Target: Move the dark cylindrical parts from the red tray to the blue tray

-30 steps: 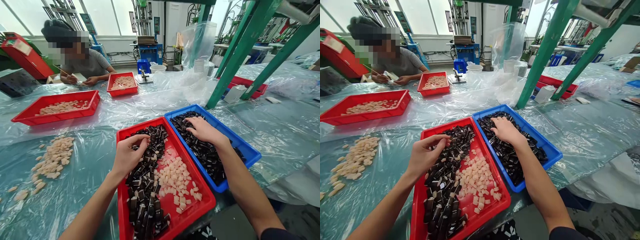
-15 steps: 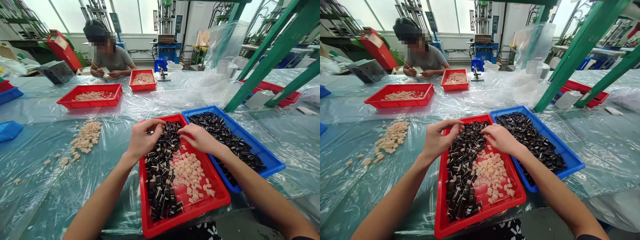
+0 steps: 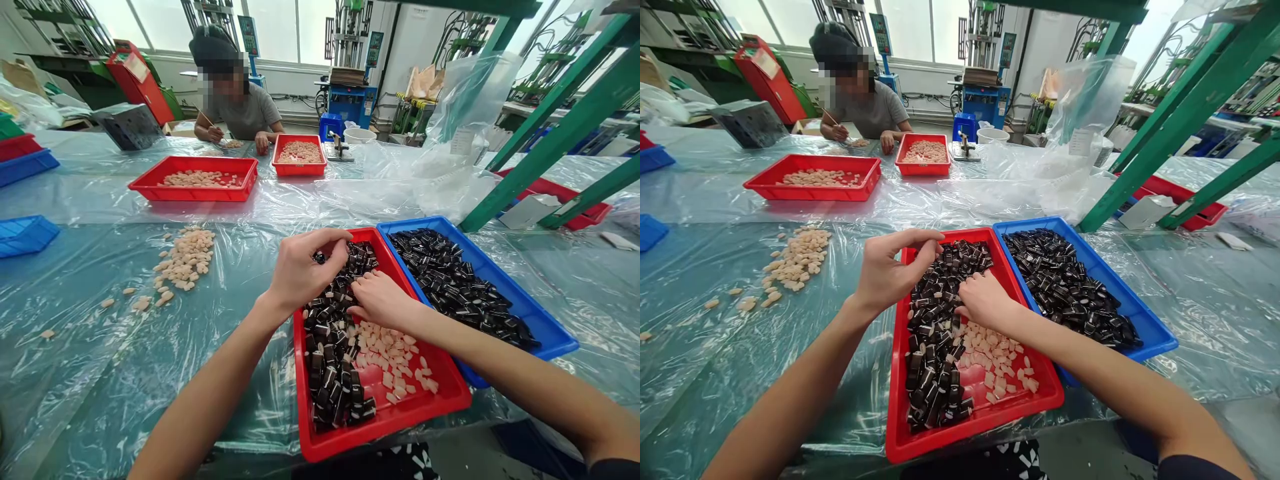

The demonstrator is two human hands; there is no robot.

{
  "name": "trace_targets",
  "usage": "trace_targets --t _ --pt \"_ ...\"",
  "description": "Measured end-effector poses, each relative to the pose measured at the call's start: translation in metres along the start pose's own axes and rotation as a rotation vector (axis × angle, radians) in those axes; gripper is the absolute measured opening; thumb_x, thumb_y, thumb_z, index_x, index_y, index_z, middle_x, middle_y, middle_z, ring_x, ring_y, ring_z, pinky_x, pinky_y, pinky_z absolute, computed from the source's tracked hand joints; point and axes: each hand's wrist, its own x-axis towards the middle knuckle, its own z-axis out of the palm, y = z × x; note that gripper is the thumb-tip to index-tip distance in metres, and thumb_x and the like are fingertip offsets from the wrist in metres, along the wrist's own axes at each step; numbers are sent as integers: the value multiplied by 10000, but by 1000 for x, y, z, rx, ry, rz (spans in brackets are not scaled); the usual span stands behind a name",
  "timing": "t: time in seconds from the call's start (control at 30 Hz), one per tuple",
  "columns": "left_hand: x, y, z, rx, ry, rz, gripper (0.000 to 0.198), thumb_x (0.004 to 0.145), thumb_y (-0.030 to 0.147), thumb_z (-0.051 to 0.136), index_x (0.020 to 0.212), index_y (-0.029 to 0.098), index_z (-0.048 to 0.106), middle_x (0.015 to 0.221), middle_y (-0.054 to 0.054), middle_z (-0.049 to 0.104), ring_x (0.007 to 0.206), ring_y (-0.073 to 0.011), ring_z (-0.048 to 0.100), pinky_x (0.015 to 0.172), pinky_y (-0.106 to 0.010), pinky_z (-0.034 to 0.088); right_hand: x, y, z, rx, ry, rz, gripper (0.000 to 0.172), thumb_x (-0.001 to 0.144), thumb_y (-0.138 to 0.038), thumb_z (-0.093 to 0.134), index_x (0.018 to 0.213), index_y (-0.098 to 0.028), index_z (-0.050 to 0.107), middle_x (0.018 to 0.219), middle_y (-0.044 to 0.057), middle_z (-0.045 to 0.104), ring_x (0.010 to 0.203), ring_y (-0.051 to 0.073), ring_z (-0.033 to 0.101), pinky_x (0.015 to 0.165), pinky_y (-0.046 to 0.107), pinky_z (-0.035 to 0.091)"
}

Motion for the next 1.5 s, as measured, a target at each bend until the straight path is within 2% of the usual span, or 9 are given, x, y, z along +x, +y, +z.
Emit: trace_targets --t 0.13,0.33,0.6,0.7,0.87,1.0,1.13,1.33,1.5 --pt "0 1 -1 3 1 9 169 866 167 560 891 176 727 757 -8 753 662 -122 685 660 -251 555 0 4 5 22 19 4 98 870 -209 650 900 -116 662 890 153 718 886 300 686 751 374 477" --pt "-1 -2 2 7 -46 -10 170 861 162 557 882 179 725 747 -7 747 646 -121 674 634 -247 530 -6 24 6 255 29 40 100 876 -240 662 941 -166 683 935 92 729 886 271 686 714 335 470" --pt "-6 -20 14 189 -462 -52 187 896 196 542 968 208 714 903 -24 756 792 -161 688 709 -288 499 -12 45 -6 711 193 49 173 890 -312 652 1002 -185 686 906 38 716 733 152 623 686 283 462" --pt "-8 -23 17 215 -545 -18 182 912 274 570 1025 209 696 924 -36 743 798 -171 680 685 -289 489 -13 48 -6 813 313 30 174 893 -300 642 1009 -173 672 902 36 698 707 130 590 692 279 457" --pt "-6 -23 18 129 -474 -42 148 918 274 580 974 211 701 880 -19 734 745 -135 656 647 -250 479 -12 44 -5 922 355 2 169 874 -278 662 992 -160 642 822 7 645 669 113 544 646 260 428" --pt "2 -17 6 61 -312 -187 116 874 284 634 900 192 699 816 -6 731 670 -118 640 631 -234 495 -10 41 -2 1005 315 24 166 845 -274 695 944 -161 625 748 -19 613 634 106 529 622 256 405" --pt "7 -13 -4 -6 -178 -330 161 846 332 666 883 178 693 753 -6 711 666 -125 650 624 -221 517 -10 38 -2 1114 326 66 189 858 -307 678 977 -174 617 844 5 650 665 110 543 644 264 416" --pt "5 -13 4 -79 -296 -376 197 843 365 651 914 191 709 823 -20 745 703 -136 672 648 -220 533 -10 36 -4 1209 330 -15 95 936 -265 551 927 -176 584 773 -6 660 691 119 558 656 263 408" --pt "9 -10 7 4 -421 -347 300 826 464 617 916 200 727 806 -11 763 681 -150 684 596 -201 531 -6 34 0 1331 330 -61 130 925 -167 518 1042 -162 572 750 -35 586 646 94 514 633 233 416"
